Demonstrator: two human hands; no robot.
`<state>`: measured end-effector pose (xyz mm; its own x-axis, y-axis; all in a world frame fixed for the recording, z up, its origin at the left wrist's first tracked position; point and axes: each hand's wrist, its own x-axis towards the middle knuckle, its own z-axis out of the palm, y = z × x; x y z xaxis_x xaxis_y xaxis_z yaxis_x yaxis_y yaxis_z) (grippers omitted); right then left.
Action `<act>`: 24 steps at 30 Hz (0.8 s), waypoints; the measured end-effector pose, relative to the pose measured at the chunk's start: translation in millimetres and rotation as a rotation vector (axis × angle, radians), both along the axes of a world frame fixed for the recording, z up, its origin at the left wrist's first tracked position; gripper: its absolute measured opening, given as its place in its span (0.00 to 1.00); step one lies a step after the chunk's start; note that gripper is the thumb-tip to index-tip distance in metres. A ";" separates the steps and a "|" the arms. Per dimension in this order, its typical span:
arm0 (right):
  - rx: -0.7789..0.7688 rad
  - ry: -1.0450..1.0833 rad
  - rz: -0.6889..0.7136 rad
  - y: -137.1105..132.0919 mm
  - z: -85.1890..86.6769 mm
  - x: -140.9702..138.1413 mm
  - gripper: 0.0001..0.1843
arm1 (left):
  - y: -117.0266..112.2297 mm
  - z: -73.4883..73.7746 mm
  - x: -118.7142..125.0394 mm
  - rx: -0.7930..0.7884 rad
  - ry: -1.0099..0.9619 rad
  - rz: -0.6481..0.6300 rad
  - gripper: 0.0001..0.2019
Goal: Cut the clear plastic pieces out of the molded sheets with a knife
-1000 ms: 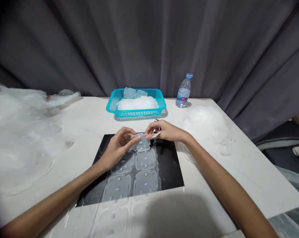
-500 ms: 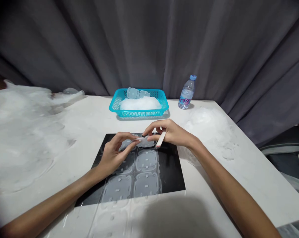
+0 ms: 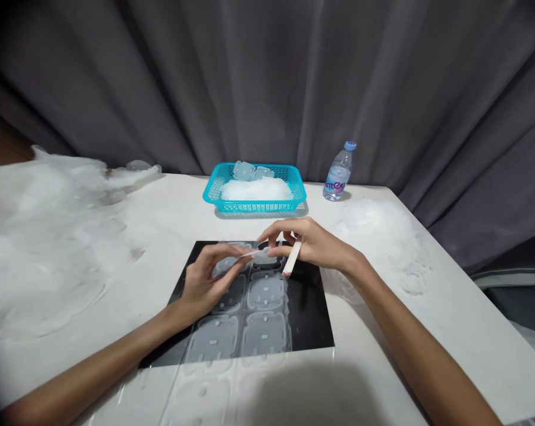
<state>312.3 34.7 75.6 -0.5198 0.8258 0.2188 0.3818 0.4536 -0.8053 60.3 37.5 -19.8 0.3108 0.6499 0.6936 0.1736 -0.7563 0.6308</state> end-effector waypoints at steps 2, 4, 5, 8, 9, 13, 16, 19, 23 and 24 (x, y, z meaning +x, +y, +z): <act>0.021 -0.007 0.014 0.9 -1.1 -0.3 0.10 | -0.8 1.8 1.1 0.004 0.009 0.000 0.10; 0.048 -0.022 0.007 1.3 -4.0 -0.1 0.07 | -0.3 4.4 2.5 -0.031 0.023 0.025 0.08; 0.059 -0.031 -0.013 1.4 -5.9 0.2 0.07 | 0.8 5.7 3.1 -0.071 0.031 0.044 0.08; 0.074 -0.044 -0.092 4.0 -10.4 0.8 0.08 | 8.0 8.9 3.0 -0.265 0.076 0.052 0.11; 0.079 -0.043 -0.120 7.6 -10.9 0.8 0.08 | 11.4 9.9 2.0 -0.320 0.100 0.051 0.12; 0.174 0.008 -0.353 46.4 -7.1 -0.6 0.06 | 22.7 16.4 -10.6 -0.360 0.211 0.066 0.10; 0.231 -0.005 -0.628 88.3 -4.2 -3.0 0.04 | 24.1 22.8 -30.0 -0.316 0.339 0.012 0.11; 0.258 -0.033 -0.712 105.1 -9.7 -8.0 0.11 | 23.0 26.5 -53.6 -0.243 0.572 -0.071 0.18; 0.284 -0.027 -0.607 67.5 -31.8 -24.0 0.24 | 25.6 25.5 -75.5 -0.211 0.684 -0.185 0.25; 0.269 -0.012 -0.556 52.2 -37.9 -29.4 0.28 | 26.5 24.7 -77.9 -0.205 0.682 -0.205 0.25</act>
<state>282.9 87.0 37.8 -0.0305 0.8905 0.4539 0.6276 0.3705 -0.6847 -17.6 64.0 4.9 0.7583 0.6281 0.1742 0.4450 -0.6941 0.5658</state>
